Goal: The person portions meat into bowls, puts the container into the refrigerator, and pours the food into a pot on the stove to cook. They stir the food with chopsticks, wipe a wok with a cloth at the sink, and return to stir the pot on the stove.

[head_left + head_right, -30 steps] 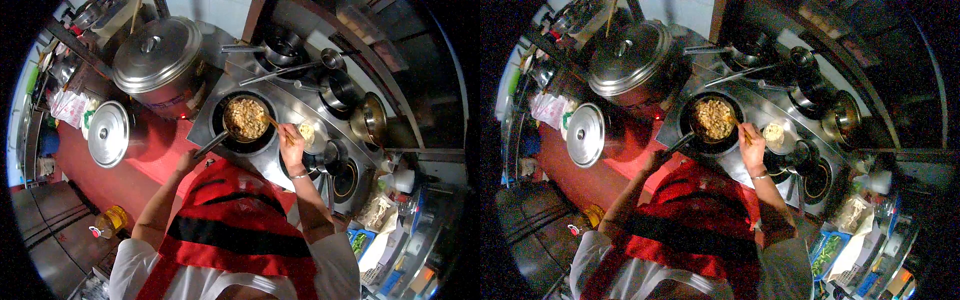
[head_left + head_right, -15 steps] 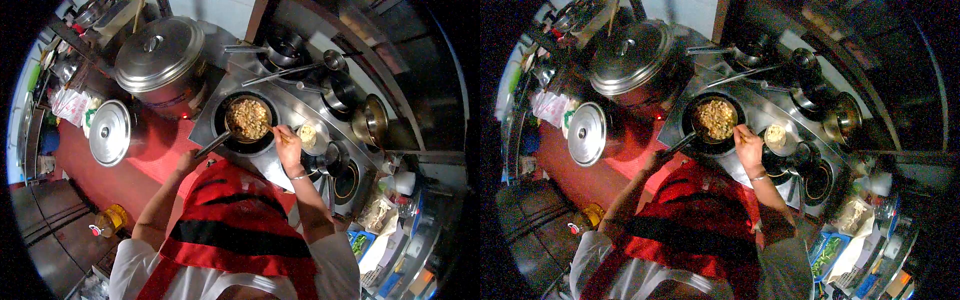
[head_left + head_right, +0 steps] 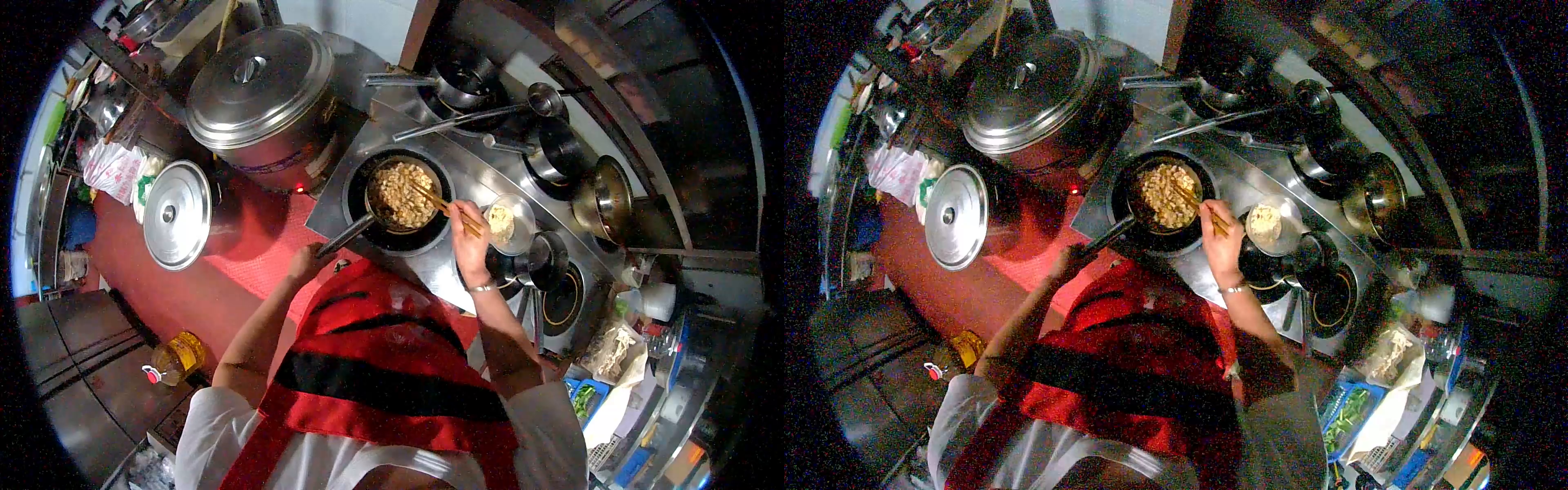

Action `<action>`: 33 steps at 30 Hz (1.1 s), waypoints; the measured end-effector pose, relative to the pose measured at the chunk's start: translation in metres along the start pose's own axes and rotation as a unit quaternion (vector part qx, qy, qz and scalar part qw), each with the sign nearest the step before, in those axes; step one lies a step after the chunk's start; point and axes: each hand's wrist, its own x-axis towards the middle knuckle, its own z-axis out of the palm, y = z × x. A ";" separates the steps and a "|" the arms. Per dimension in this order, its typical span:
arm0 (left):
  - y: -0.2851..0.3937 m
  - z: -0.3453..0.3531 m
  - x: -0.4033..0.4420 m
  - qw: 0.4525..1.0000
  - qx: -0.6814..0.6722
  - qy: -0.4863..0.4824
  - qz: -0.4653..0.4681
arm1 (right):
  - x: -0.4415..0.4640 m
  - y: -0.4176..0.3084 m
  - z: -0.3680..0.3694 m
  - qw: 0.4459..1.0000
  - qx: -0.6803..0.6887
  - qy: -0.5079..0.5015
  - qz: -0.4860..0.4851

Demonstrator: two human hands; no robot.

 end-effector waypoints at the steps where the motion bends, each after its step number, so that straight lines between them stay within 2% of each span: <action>1: 0.000 -0.003 -0.001 1.000 -0.002 0.001 0.001 | -0.002 0.013 0.005 0.999 -0.011 -0.013 0.050; 4: -0.021 -0.002 0.005 0.999 -0.020 0.011 0.023 | -0.009 0.036 0.007 0.983 0.093 0.008 0.159; 5: -0.016 -0.001 0.004 0.999 -0.025 0.015 0.029 | -0.010 0.033 0.001 0.983 0.121 0.033 0.134; 6: -0.011 0.000 0.002 0.999 -0.030 0.019 0.035 | -0.010 0.030 -0.009 0.990 0.066 0.020 0.120; 8: -0.005 0.000 -0.002 0.999 -0.045 0.007 0.017 | -0.014 0.018 -0.021 0.969 0.169 0.033 0.174; 9: -0.002 0.000 -0.004 0.999 -0.050 0.003 0.013 | -0.018 0.038 -0.026 0.982 0.118 -0.014 0.148; 10: 0.002 0.000 -0.005 0.999 -0.050 0.001 0.019 | -0.022 0.043 -0.025 0.983 0.118 -0.008 0.141; 12: 0.026 -0.008 -0.010 0.999 0.001 0.023 0.043 | -0.030 0.044 -0.019 0.985 0.118 0.012 0.127; 13: 0.068 -0.011 -0.024 0.996 0.048 0.048 0.061 | -0.029 0.034 -0.021 0.981 0.116 0.019 0.152; 15: 0.073 -0.005 -0.026 0.996 0.033 0.058 0.065 | -0.031 0.019 -0.025 0.989 0.086 -0.017 0.119; 16: 0.042 0.000 -0.017 0.997 -0.027 0.039 0.053 | -0.033 0.015 -0.030 0.992 0.066 -0.029 0.105; 17: 0.029 -0.003 -0.012 0.998 -0.025 0.023 0.044 | -0.035 0.021 -0.031 0.993 0.027 -0.073 0.090; 18: 0.017 -0.007 -0.007 0.999 -0.022 0.007 0.035 | -0.041 0.027 -0.029 0.992 0.050 -0.061 0.103; 21: 0.000 -0.005 0.001 0.999 -0.018 -0.006 0.041 | -0.038 -0.001 -0.031 0.999 -0.015 -0.028 0.016; 23: 0.006 -0.012 -0.003 0.993 0.096 -0.002 0.062 | -0.033 -0.021 -0.029 0.996 -0.046 -0.007 -0.072; 26: 0.041 -0.013 -0.014 0.983 0.158 -0.003 0.089 | -0.029 -0.022 -0.016 0.981 -0.066 -0.099 -0.154; 27: 0.028 -0.013 -0.010 0.986 0.146 -0.012 0.080 | -0.033 -0.009 -0.007 0.968 -0.128 -0.124 -0.175; 28: 0.016 -0.014 -0.005 0.988 0.134 -0.019 0.069 | -0.036 0.006 0.000 0.967 -0.106 -0.186 -0.139; 29: -0.001 -0.016 0.000 0.990 0.123 -0.023 0.058 | -0.040 0.026 0.006 0.950 -0.152 -0.222 -0.157; 30: -0.010 -0.015 0.002 0.997 0.060 -0.019 0.048 | -0.043 0.042 0.010 0.930 -0.195 -0.257 -0.176; 31: -0.014 -0.012 0.004 0.999 -0.003 -0.012 0.040 | -0.047 0.049 0.009 0.929 -0.188 -0.232 -0.216; 33: -0.019 -0.014 0.005 0.999 -0.022 -0.005 0.033 | -0.053 0.040 0.006 0.943 -0.167 -0.195 -0.213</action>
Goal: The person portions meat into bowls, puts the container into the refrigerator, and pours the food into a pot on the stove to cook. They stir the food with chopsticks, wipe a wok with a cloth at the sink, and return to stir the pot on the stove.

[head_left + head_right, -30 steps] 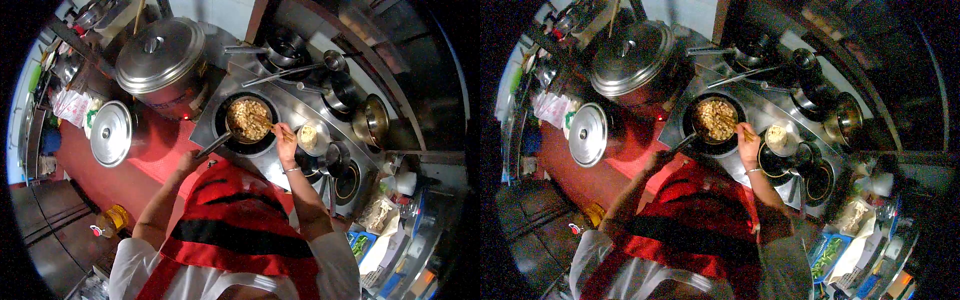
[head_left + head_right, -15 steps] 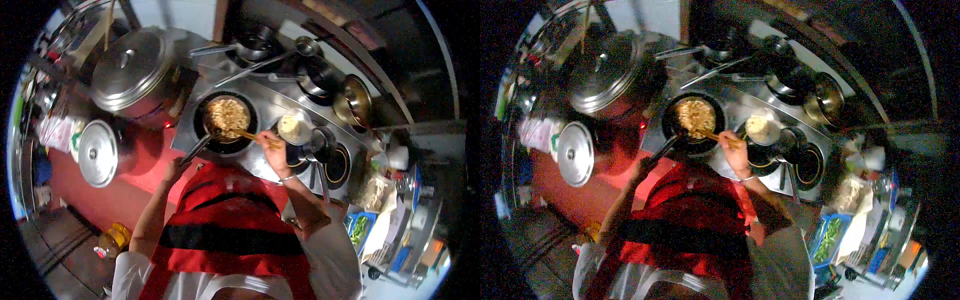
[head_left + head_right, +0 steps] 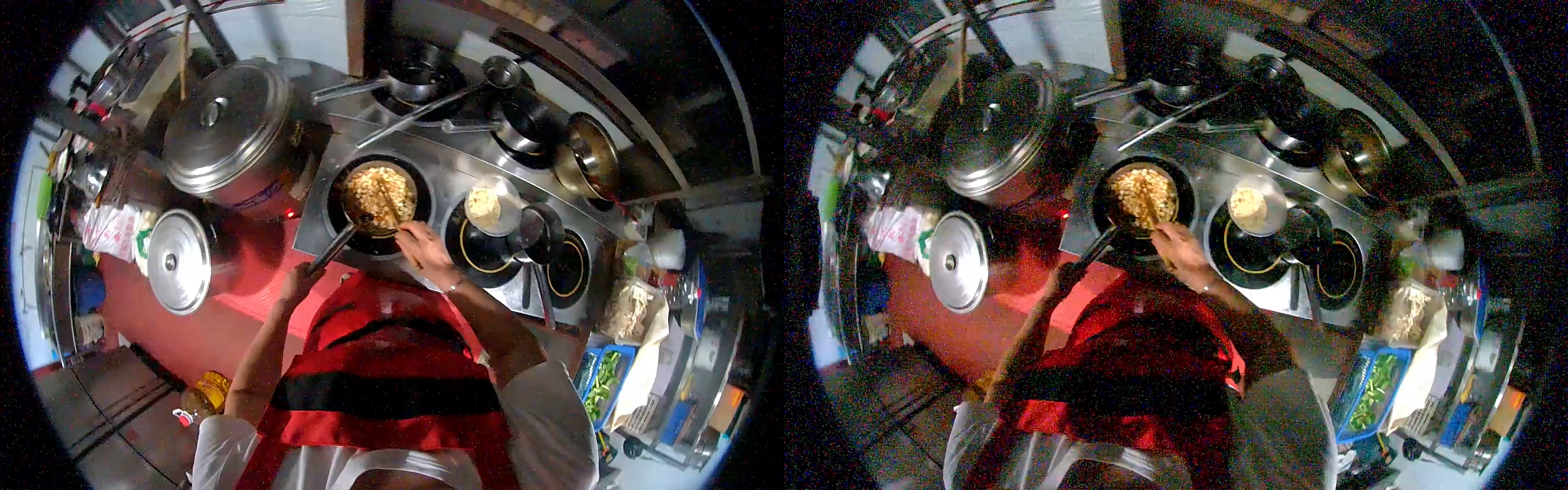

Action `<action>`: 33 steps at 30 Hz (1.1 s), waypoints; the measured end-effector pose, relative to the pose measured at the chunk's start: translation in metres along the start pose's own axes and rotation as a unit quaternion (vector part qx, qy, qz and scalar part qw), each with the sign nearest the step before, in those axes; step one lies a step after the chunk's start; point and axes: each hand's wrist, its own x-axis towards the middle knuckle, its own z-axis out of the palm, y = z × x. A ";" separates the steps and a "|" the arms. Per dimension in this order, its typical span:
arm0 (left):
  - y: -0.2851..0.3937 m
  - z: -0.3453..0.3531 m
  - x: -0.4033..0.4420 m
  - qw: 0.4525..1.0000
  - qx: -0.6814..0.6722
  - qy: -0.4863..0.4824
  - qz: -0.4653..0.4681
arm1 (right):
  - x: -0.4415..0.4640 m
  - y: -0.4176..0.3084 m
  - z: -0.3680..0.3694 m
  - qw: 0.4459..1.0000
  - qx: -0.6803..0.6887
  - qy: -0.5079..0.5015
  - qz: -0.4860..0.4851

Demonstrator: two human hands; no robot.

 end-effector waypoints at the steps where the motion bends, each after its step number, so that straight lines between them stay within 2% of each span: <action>1: -0.003 -0.001 0.000 1.000 -0.009 0.004 -0.003 | 0.000 -0.007 -0.011 1.000 0.025 0.014 0.010; 3: 0.014 0.006 -0.006 0.999 -0.029 0.017 0.012 | 0.003 -0.018 -0.038 0.998 0.060 -0.001 -0.019; 4: 0.028 0.009 -0.009 0.999 -0.024 0.022 0.018 | 0.006 -0.028 -0.049 1.000 0.029 -0.011 -0.001; 7: 0.050 0.015 -0.017 0.997 -0.034 0.061 0.024 | 0.003 -0.022 -0.051 0.992 0.090 -0.050 0.075; 10: 0.024 0.017 -0.020 0.986 -0.084 0.142 0.034 | 0.021 -0.033 -0.064 0.988 0.107 0.060 0.095; 11: 0.037 0.013 -0.029 0.986 -0.040 0.162 0.026 | 0.026 -0.037 -0.068 0.985 0.101 0.093 0.101; 13: 0.086 0.002 -0.050 0.979 0.049 0.199 0.011 | 0.025 -0.028 -0.063 0.981 0.078 0.090 0.152; 14: 0.073 -0.001 -0.053 0.977 -0.001 0.215 0.009 | 0.022 -0.022 -0.058 0.978 0.087 0.081 0.173; 15: 0.057 -0.006 -0.057 0.974 -0.061 0.216 -0.032 | 0.020 -0.019 -0.056 0.974 0.095 0.072 0.193; 16: 0.038 -0.012 -0.060 0.966 -0.119 0.217 -0.071 | 0.025 -0.025 -0.058 0.978 0.100 0.094 0.158; 18: -0.013 -0.021 -0.064 0.936 -0.224 0.243 -0.124 | 0.028 -0.034 -0.065 0.978 0.068 0.102 0.168; 21: -0.044 -0.023 -0.093 0.961 -0.074 0.258 -0.073 | 0.030 -0.035 -0.070 0.971 0.084 0.073 0.211; 23: -0.020 -0.025 -0.116 0.952 0.060 0.196 -0.226 | 0.031 -0.029 -0.067 0.962 0.117 0.034 0.246; 24: -0.003 -0.026 -0.124 0.932 0.127 0.163 -0.297 | 0.032 -0.027 -0.066 0.962 0.084 0.024 0.257; 27: -0.071 -0.033 -0.142 0.902 0.194 0.183 -0.341 | 0.040 -0.030 -0.071 0.968 0.057 0.060 0.237; 30: -0.129 -0.043 -0.151 0.896 0.316 0.117 -0.290 | 0.038 -0.027 -0.062 0.967 0.102 0.033 0.229; 33: -0.163 -0.039 -0.136 0.874 0.358 0.065 -0.323 | 0.031 -0.014 -0.053 0.964 0.129 0.022 0.233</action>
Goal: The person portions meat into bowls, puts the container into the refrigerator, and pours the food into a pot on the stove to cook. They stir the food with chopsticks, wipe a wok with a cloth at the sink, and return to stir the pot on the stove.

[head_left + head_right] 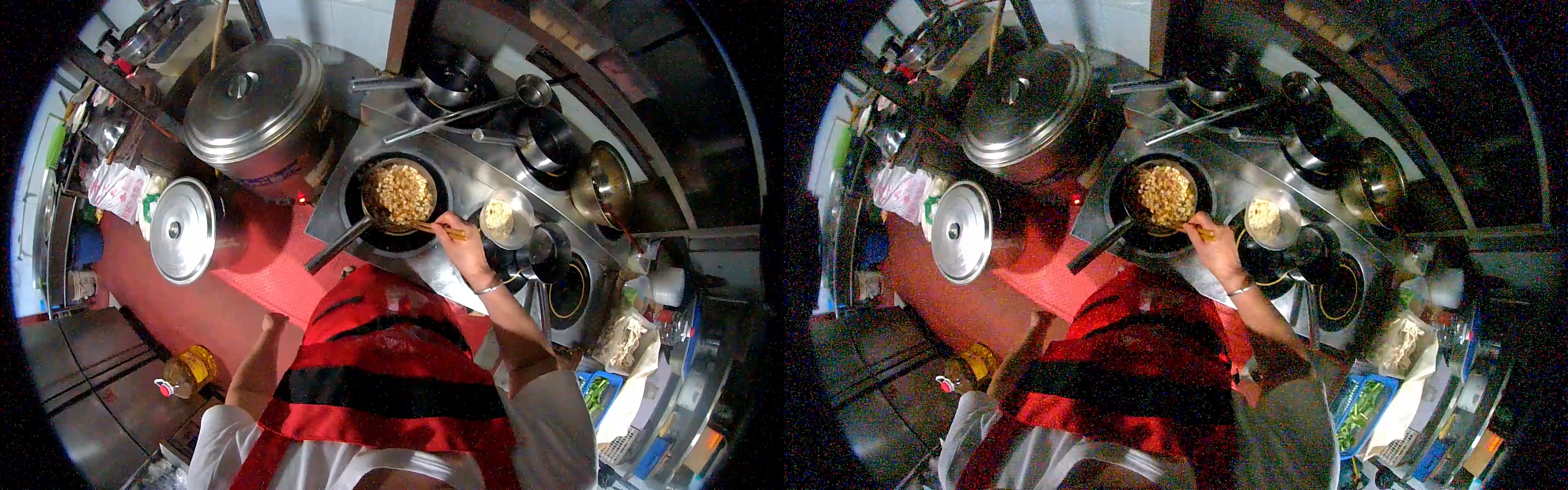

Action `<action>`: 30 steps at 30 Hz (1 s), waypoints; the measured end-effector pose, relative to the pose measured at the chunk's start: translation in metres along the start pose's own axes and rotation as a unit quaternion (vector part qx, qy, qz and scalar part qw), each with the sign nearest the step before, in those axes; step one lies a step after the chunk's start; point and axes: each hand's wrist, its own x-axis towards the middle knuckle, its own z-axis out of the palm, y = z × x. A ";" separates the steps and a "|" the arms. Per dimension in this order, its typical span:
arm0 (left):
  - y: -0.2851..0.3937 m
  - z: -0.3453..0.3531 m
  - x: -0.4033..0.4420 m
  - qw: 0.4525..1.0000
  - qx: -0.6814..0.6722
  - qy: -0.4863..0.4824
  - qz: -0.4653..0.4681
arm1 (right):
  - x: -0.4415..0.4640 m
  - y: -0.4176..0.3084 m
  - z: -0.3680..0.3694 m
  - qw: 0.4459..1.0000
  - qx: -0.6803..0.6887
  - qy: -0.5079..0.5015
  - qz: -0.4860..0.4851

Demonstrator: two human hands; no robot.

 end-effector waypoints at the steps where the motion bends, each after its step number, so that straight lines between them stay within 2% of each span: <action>1: 0.001 0.003 0.008 1.000 0.020 -0.012 -0.006 | 0.002 -0.004 -0.005 1.000 0.003 0.000 0.017; 2: -0.001 0.007 0.010 0.999 0.041 -0.027 -0.013 | 0.003 -0.010 -0.011 0.999 0.006 -0.002 0.037; 3: -0.003 0.010 0.008 0.997 0.062 -0.044 -0.021 | 0.003 -0.019 -0.017 0.997 -0.059 0.029 0.046; 6: 0.001 0.007 0.003 0.993 0.101 -0.003 0.053 | 0.006 -0.010 -0.022 0.995 0.017 0.091 0.033; 8: 0.016 -0.003 -0.008 0.997 0.068 -0.021 0.040 | 0.006 0.023 -0.006 0.996 0.013 0.087 0.022; 9: 0.018 -0.006 -0.009 0.998 0.052 -0.030 0.034 | 0.007 0.027 -0.002 0.996 0.012 0.086 0.017; 11: 0.022 -0.016 -0.011 0.996 0.020 0.009 0.083 | 0.001 0.024 -0.003 0.993 0.054 0.094 0.043; 13: 0.022 -0.017 -0.018 0.998 -0.018 -0.001 0.067 | -0.004 0.014 -0.005 0.984 0.104 0.124 0.077; 14: 0.035 -0.032 -0.029 0.998 -0.038 -0.028 0.030 | -0.004 -0.004 -0.017 0.990 0.040 0.119 0.058; 15: 0.035 -0.031 -0.024 0.997 -0.059 -0.053 -0.004 | -0.005 -0.011 -0.021 0.993 0.039 0.093 0.057; 18: 0.010 0.009 0.006 0.999 0.016 0.003 0.027 | -0.007 0.010 -0.009 0.999 0.042 0.010 0.030; 19: 0.007 0.008 -0.003 0.992 -0.107 0.015 0.060 | -0.008 0.018 -0.005 0.998 0.067 0.002 0.016; 21: -0.004 0.012 -0.018 0.929 -0.347 0.038 0.120 | -0.003 0.009 -0.010 0.998 0.050 0.041 0.020; 22: -0.006 0.013 -0.005 0.966 -0.187 -0.009 0.178 | -0.004 0.002 -0.014 0.997 0.041 0.058 0.025; 23: -0.006 0.013 0.006 0.967 -0.008 -0.035 0.254 | -0.001 -0.008 -0.020 0.995 0.046 0.080 0.049; 24: 0.010 -0.003 0.000 0.932 0.133 -0.043 0.334 | 0.001 -0.019 -0.025 0.989 0.098 0.091 0.064; 25: 0.011 -0.007 -0.006 0.951 -0.053 -0.086 0.294 | 0.001 -0.020 -0.026 0.987 0.110 0.094 0.068; 26: 0.013 -0.011 -0.012 0.930 -0.242 -0.117 0.249 | 0.001 -0.020 -0.027 0.985 0.120 0.099 0.071; 27: 0.013 -0.011 -0.020 0.876 -0.416 -0.157 0.188 | -0.002 0.001 -0.017 0.987 0.122 0.102 0.003; 28: 0.014 -0.014 -0.029 0.790 -0.570 -0.194 0.116 | -0.009 -0.005 -0.020 0.986 0.149 0.044 0.057; 29: 0.014 -0.018 -0.032 0.677 -0.701 -0.224 0.034 | -0.014 -0.007 -0.020 0.992 0.109 0.063 0.010; 30: 0.015 -0.022 -0.029 0.844 -0.509 -0.140 0.092 | -0.017 -0.006 -0.022 0.994 0.068 0.081 -0.037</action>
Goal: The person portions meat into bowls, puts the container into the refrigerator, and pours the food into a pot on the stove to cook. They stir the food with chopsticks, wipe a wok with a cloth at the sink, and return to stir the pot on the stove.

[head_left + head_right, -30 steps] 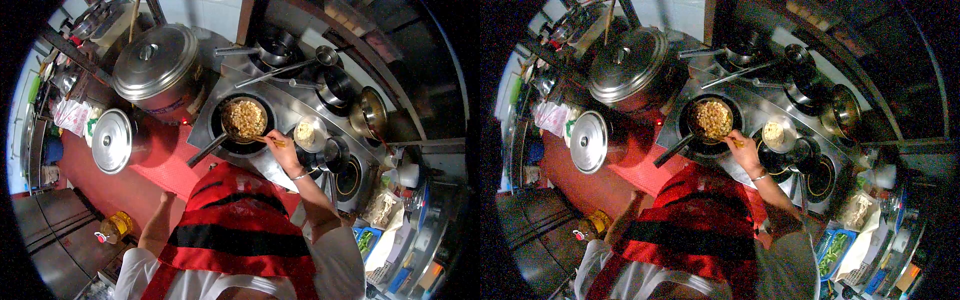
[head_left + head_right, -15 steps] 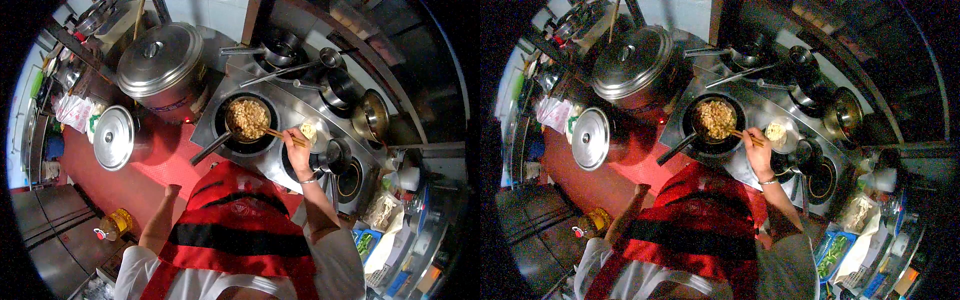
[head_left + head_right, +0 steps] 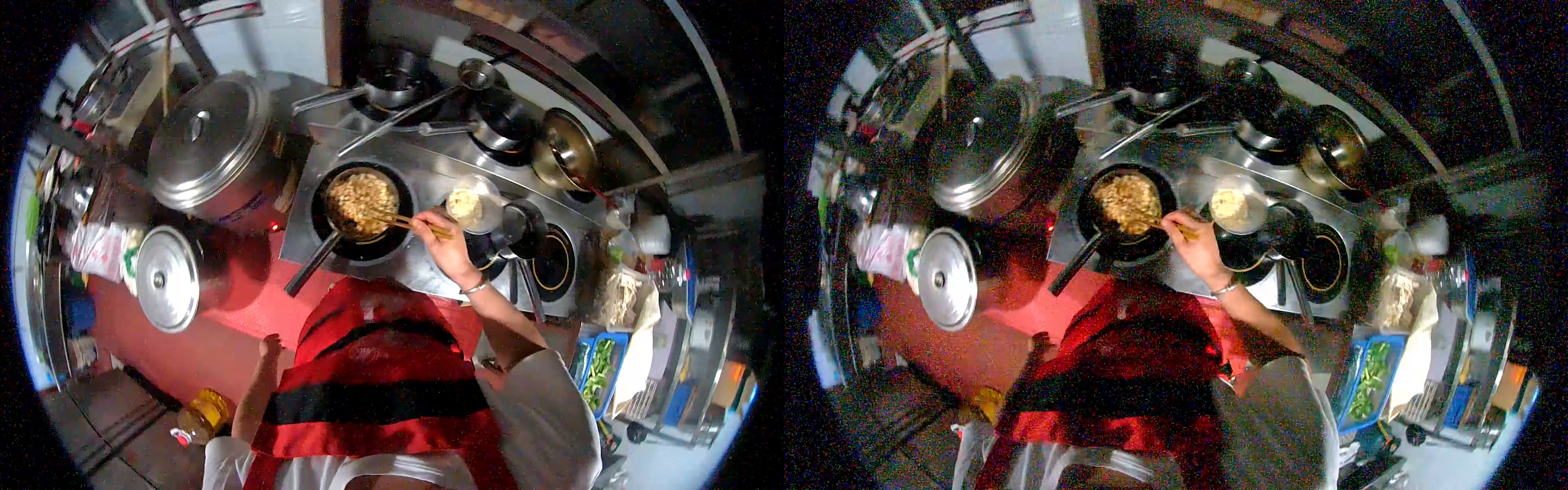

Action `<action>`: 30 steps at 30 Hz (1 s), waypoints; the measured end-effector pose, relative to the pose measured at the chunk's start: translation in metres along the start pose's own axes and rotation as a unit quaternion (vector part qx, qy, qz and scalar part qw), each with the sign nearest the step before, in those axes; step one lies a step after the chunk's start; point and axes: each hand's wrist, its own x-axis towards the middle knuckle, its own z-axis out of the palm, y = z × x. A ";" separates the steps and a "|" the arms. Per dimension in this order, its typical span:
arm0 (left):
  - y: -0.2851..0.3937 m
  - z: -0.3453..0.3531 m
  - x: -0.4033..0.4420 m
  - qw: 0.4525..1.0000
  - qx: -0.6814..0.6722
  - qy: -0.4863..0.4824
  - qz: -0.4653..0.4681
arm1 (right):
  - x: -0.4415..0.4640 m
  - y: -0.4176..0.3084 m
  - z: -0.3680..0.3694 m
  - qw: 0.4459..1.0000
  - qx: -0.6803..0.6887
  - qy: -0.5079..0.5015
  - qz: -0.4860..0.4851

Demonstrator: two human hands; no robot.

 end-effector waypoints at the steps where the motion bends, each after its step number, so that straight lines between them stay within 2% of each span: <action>1: 0.004 0.002 0.004 0.963 0.259 0.050 0.057 | 0.000 -0.008 -0.010 1.000 0.003 0.014 -0.010; 2: 0.006 0.004 0.008 0.855 0.497 0.099 0.113 | -0.002 -0.004 -0.019 0.996 0.055 0.070 0.024; 3: 0.006 0.001 0.014 0.781 0.611 0.042 0.121 | -0.005 0.001 -0.028 0.984 0.108 0.126 0.058; 4: 0.004 -0.001 0.018 0.784 0.613 0.044 0.085 | -0.008 0.006 -0.037 0.966 0.162 0.181 0.088; 5: 0.003 -0.002 0.023 0.801 0.594 0.054 0.038 | -0.007 -0.006 -0.051 0.954 0.124 0.267 0.056; 6: 0.003 -0.003 0.028 0.815 0.576 0.068 -0.004 | -0.006 -0.002 -0.070 0.942 0.092 0.313 0.084; 7: 0.012 0.002 0.026 0.836 0.541 0.086 -0.038 | -0.004 0.005 -0.085 0.923 0.112 0.365 0.046; 10: 0.005 0.000 0.037 0.903 0.385 0.149 -0.115 | 0.002 0.050 -0.126 0.816 0.350 0.449 0.097; 11: 0.006 0.002 0.038 0.937 0.291 0.149 -0.121 | 0.005 0.058 -0.131 0.804 0.369 0.456 0.096; 14: 0.029 0.018 0.031 0.911 0.406 0.055 -0.047 | 0.019 0.079 -0.143 0.771 0.423 0.465 0.098; 17: 0.014 0.012 0.042 0.780 0.621 0.060 -0.050 | 0.050 0.103 -0.153 0.743 0.470 0.462 0.114; 20: 0.027 0.024 0.027 0.750 0.661 0.013 0.017 | 0.090 0.123 -0.164 0.726 0.497 0.455 0.136; 23: 0.009 0.025 0.021 0.868 0.483 0.105 -0.054 | 0.116 0.142 -0.172 0.714 0.538 0.409 0.180; 25: -0.002 0.029 0.012 0.918 0.347 0.165 -0.099 | 0.112 0.142 -0.167 0.751 0.478 0.389 0.235; 26: -0.004 0.030 0.010 0.934 0.275 0.194 -0.119 | 0.108 0.140 -0.164 0.768 0.447 0.377 0.261; 28: -0.006 0.032 0.010 0.939 0.267 0.174 -0.128 | 0.081 0.168 -0.150 0.796 0.337 0.415 0.284; 29: -0.007 0.034 0.007 0.941 0.264 0.163 -0.133 | 0.058 0.175 -0.137 0.808 0.289 0.452 0.246; 30: -0.006 0.037 0.002 0.960 0.210 0.161 -0.096 | 0.035 0.182 -0.124 0.815 0.236 0.486 0.209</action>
